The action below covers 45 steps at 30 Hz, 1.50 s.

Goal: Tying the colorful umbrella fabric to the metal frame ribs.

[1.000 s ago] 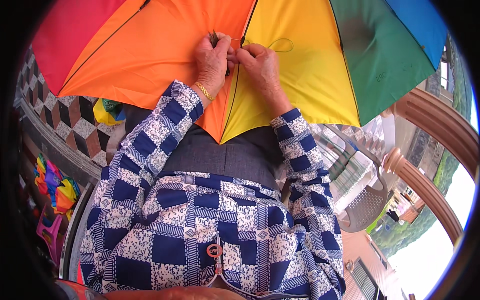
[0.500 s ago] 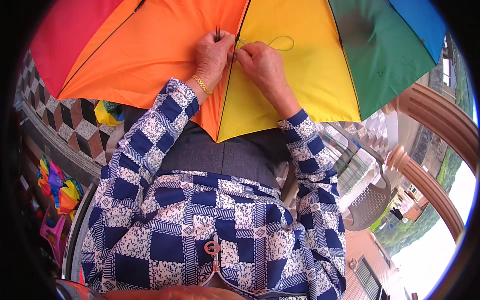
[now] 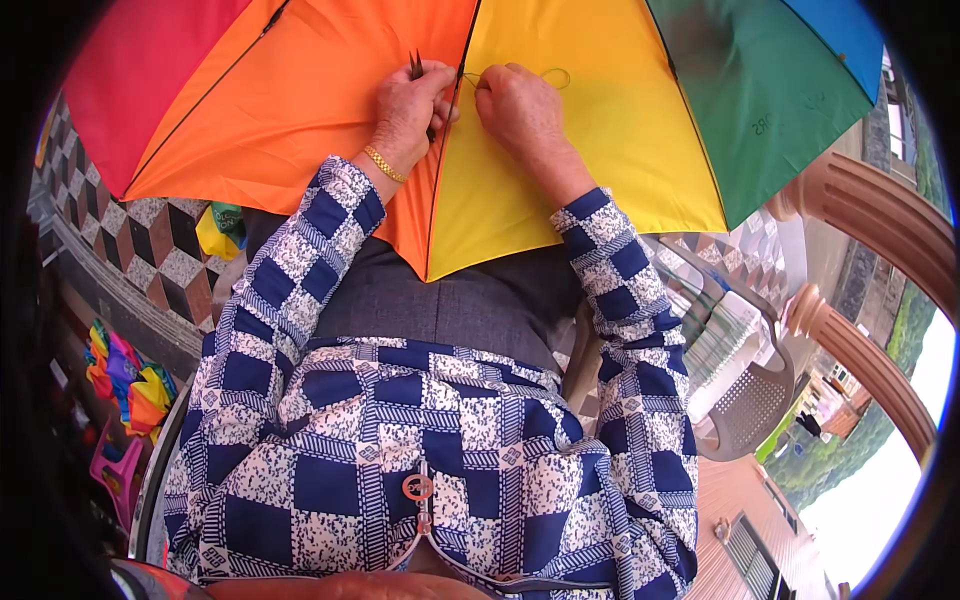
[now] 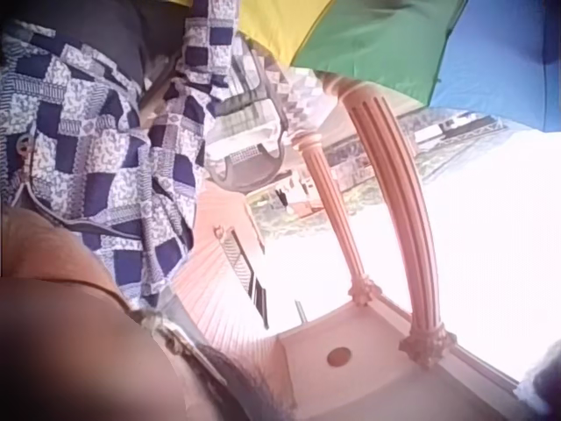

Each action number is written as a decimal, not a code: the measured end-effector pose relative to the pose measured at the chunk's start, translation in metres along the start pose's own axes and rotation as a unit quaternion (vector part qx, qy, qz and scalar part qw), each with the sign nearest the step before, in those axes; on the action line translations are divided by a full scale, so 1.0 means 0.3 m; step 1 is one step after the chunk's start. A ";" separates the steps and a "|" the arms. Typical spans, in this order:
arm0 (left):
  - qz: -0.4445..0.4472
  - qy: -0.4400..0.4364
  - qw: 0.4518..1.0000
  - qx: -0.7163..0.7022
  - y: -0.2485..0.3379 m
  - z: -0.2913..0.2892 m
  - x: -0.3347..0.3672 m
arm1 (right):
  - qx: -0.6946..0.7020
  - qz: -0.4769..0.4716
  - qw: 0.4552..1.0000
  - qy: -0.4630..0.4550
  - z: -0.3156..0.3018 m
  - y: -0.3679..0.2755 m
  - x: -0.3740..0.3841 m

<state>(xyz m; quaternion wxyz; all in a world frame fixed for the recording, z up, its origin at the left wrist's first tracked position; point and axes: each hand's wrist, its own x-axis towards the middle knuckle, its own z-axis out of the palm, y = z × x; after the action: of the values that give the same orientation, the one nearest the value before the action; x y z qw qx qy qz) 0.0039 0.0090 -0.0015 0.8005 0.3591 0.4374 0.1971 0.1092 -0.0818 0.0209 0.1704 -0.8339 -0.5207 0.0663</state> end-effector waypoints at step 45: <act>0.014 -0.009 0.999 0.050 0.001 -0.007 0.003 | 0.627 0.136 0.739 0.205 -0.686 0.382 -0.208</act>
<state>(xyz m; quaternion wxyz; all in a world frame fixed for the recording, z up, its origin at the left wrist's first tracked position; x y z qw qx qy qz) 0.0025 0.0106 -0.0025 0.7827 0.4068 0.4343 0.1824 0.2374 -0.2274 0.1683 0.7470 -0.5935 -0.1949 0.2274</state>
